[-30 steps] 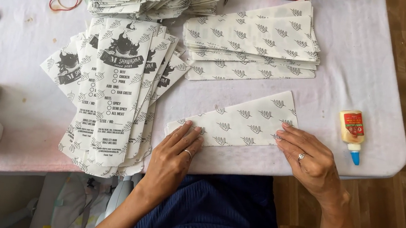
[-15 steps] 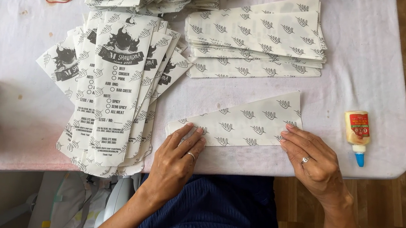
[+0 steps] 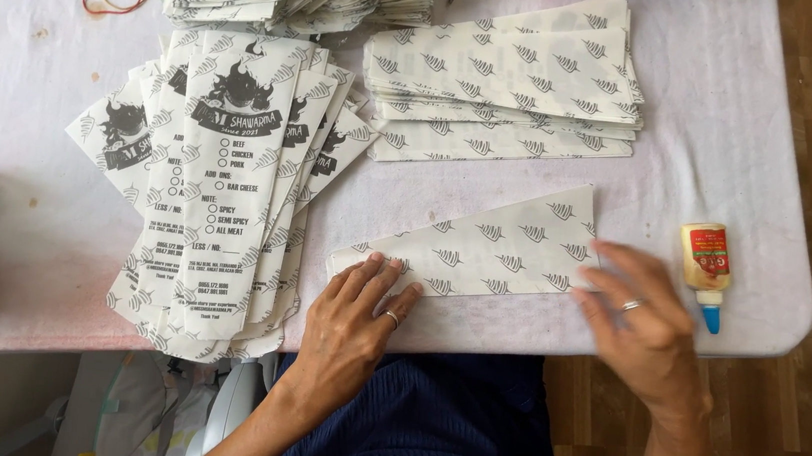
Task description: Applying glue to the edges of printed paper sheets and folding them to create packaging sleeves.
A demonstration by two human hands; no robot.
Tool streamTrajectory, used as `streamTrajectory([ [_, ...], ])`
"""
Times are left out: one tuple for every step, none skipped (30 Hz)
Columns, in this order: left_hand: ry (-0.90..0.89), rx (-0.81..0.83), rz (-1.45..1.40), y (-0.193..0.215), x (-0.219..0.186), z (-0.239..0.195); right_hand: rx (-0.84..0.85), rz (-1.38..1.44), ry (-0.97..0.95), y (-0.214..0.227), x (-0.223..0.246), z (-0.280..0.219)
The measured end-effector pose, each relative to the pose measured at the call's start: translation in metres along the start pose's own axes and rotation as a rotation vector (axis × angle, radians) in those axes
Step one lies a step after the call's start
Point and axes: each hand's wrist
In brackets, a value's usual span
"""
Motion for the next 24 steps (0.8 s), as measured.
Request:
streamTrajectory([
  [-0.004,0.010,0.000,0.001,0.000,0.000,-0.105,-0.040,-0.081,0.004,-0.006,-0.003],
  [-0.008,0.009,-0.002,0.003,0.001,0.004,-0.108,-0.043,-0.082,0.013,-0.023,-0.013],
  [-0.006,-0.003,-0.010,0.005,0.002,0.007,-0.125,-0.276,-0.165,0.021,-0.040,-0.023],
  [-0.005,-0.015,-0.018,0.008,0.003,0.011,-0.143,-0.505,-0.247,0.029,-0.056,-0.034],
  [-0.010,-0.015,-0.021,0.007,0.003,0.013,-0.146,-0.509,-0.250,0.034,-0.060,-0.032],
  [-0.016,-0.040,-0.013,0.007,0.004,0.015,-0.061,-0.414,-0.470,0.039,-0.064,-0.030],
  [-0.022,-0.065,-0.005,0.006,0.004,0.017,0.027,-0.311,-0.686,0.045,-0.068,-0.028],
  [-0.027,-0.065,-0.010,0.007,0.006,0.019,0.023,-0.315,-0.689,0.046,-0.063,-0.023],
  [-0.029,-0.046,0.011,0.008,0.007,0.020,-0.018,-0.200,-0.824,0.048,-0.059,-0.018],
  [-0.031,-0.026,0.032,0.009,0.009,0.021,-0.058,-0.078,-0.956,0.049,-0.054,-0.013],
  [-0.030,-0.028,0.031,0.010,0.011,0.022,-0.058,-0.079,-0.953,0.046,-0.061,-0.025],
  [-0.055,-0.011,0.046,0.010,0.012,0.023,-0.268,0.100,-0.962,0.042,-0.069,-0.037],
  [-0.076,0.010,0.060,0.012,0.014,0.022,-0.470,0.281,-0.962,0.038,-0.075,-0.050],
  [-0.072,0.012,0.060,0.013,0.015,0.020,-0.466,0.281,-0.963,0.043,-0.065,-0.050],
  [-0.087,0.038,0.031,0.013,0.016,0.020,-0.502,0.439,-0.919,0.047,-0.055,-0.049],
  [-0.102,0.063,0.003,0.014,0.017,0.020,-0.536,0.597,-0.872,0.052,-0.045,-0.049],
  [-0.104,0.065,0.002,0.015,0.017,0.021,-0.538,0.596,-0.873,0.053,-0.033,-0.045],
  [-0.125,0.094,0.015,0.017,0.017,0.022,-0.534,0.625,-0.833,0.054,-0.021,-0.041],
  [-0.146,0.122,0.029,0.018,0.018,0.023,-0.530,0.655,-0.790,0.054,-0.010,-0.036],
  [-0.147,0.122,0.029,0.018,0.017,0.025,-0.531,0.654,-0.790,0.053,-0.005,-0.036],
  [-0.168,0.104,0.052,0.019,0.015,0.027,-0.535,0.622,-0.753,0.052,-0.001,-0.035],
  [-0.189,0.086,0.076,0.020,0.014,0.029,-0.539,0.589,-0.716,0.051,0.003,-0.035],
  [-0.186,0.086,0.077,0.016,0.013,0.029,-0.536,0.591,-0.715,0.050,0.008,-0.031],
  [-0.150,0.001,0.060,0.013,0.012,0.029,-0.549,0.583,-0.687,0.048,0.012,-0.028],
])
Point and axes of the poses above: each hand's wrist, its own z-axis towards the middle knuckle, its own y-axis out of the back of the hand, x = y × z, and after that the axes turned 9 degrees about -x, right-handed
